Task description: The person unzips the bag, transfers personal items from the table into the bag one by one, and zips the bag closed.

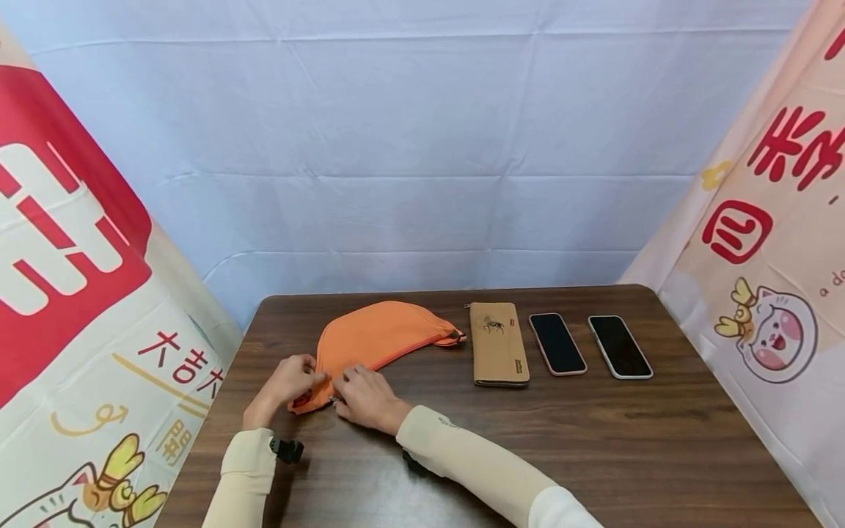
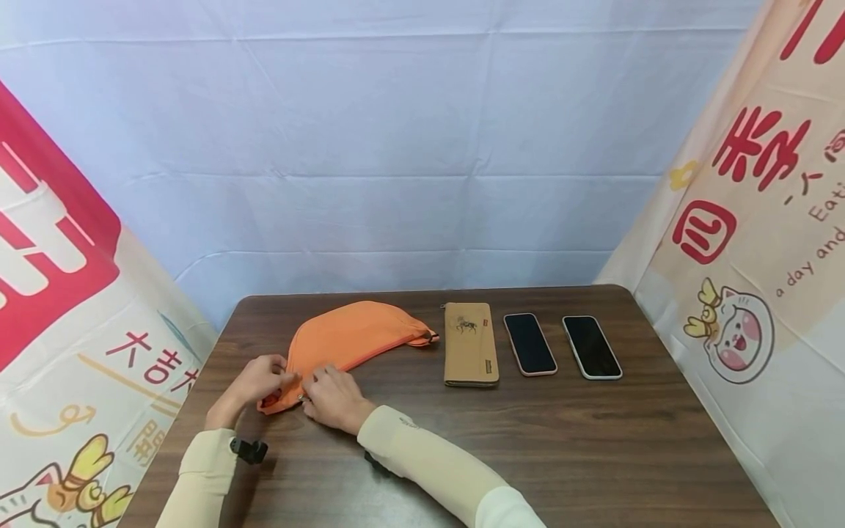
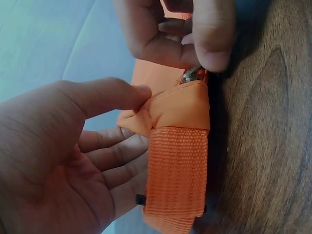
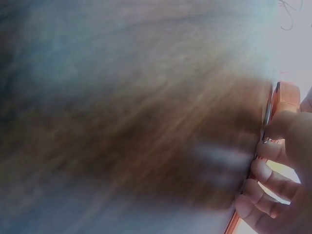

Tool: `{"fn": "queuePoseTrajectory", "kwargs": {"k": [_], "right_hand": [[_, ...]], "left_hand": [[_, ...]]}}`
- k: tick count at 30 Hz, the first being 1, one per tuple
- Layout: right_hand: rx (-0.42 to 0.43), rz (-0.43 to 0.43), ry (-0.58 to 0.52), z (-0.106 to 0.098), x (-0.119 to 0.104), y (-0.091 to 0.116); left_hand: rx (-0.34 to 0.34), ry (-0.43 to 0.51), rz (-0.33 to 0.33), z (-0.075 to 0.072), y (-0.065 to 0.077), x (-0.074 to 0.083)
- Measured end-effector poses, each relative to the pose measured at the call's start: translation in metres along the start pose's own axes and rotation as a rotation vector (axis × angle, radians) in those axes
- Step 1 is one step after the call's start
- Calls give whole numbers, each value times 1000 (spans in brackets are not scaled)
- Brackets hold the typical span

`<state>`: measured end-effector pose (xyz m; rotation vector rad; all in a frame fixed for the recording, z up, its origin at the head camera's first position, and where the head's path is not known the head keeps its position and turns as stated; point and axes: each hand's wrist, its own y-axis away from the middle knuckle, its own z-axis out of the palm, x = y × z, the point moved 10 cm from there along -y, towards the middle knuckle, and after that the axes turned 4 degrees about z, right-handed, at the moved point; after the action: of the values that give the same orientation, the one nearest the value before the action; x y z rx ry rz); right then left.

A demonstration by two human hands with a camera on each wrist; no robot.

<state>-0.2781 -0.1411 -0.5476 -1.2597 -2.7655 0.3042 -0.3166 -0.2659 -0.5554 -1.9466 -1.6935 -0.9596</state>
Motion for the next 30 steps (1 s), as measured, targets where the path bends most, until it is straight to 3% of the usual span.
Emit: {"fn": "queuePoseTrajectory", "kwargs": {"k": [14, 30], "right_hand": [[-12, -8, -34, -4, -1, 1], [-46, -36, -184, 0, -3, -1]], "left_hand": [[-38, -2, -4, 2, 3, 2], [-77, 27, -5, 6, 3, 1]]}}
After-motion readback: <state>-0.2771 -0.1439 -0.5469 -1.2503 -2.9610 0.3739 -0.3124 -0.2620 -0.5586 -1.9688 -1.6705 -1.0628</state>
